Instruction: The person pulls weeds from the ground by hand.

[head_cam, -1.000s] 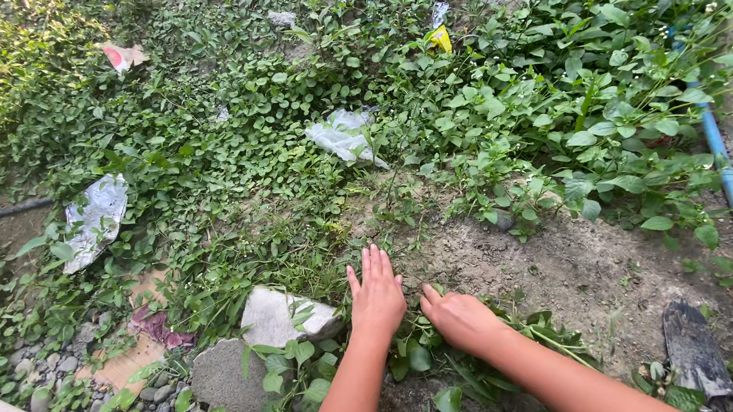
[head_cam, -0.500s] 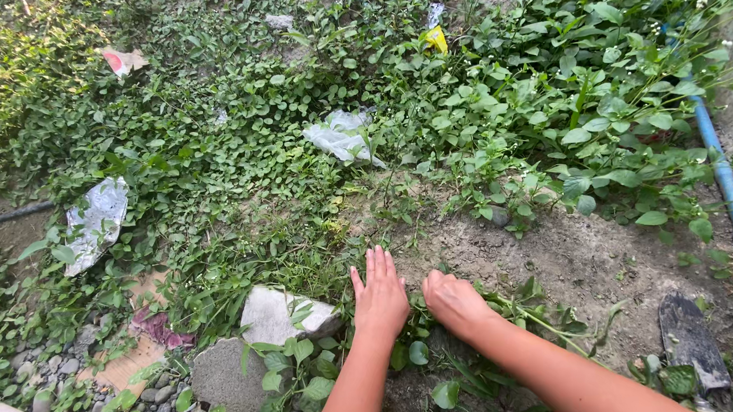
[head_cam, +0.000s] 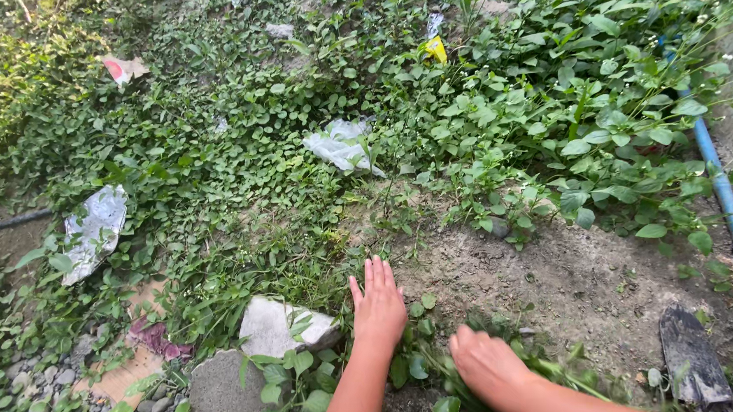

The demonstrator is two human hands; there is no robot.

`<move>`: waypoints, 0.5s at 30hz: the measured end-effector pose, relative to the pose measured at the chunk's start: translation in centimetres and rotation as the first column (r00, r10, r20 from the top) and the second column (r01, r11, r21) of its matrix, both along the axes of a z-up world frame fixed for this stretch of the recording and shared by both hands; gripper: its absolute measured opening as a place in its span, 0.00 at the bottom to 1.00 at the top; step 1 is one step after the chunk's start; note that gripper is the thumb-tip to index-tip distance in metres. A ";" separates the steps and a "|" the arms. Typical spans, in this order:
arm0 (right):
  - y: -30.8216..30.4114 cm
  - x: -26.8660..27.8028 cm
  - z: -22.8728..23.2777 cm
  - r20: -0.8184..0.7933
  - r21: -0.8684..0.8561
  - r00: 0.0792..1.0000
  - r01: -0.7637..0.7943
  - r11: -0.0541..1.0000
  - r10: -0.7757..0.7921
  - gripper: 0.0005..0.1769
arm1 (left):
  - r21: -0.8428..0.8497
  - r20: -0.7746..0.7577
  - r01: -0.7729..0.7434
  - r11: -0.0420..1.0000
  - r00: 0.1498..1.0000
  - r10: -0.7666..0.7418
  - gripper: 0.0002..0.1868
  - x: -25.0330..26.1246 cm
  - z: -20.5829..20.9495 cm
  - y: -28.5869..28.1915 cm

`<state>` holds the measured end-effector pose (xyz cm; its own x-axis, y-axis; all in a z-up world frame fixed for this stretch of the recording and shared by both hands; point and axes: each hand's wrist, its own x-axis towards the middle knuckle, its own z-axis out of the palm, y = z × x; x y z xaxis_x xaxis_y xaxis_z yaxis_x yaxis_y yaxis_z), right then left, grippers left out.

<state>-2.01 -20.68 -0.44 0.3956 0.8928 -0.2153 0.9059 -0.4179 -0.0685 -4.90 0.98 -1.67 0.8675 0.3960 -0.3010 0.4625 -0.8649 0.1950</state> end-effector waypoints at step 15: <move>3.5 0.4 -1.4 0.154 0.013 0.981 -0.122 0.992 0.118 0.06 | -0.032 -0.001 0.015 0.999 1.000 -0.015 0.35 0.2 -0.2 -1.4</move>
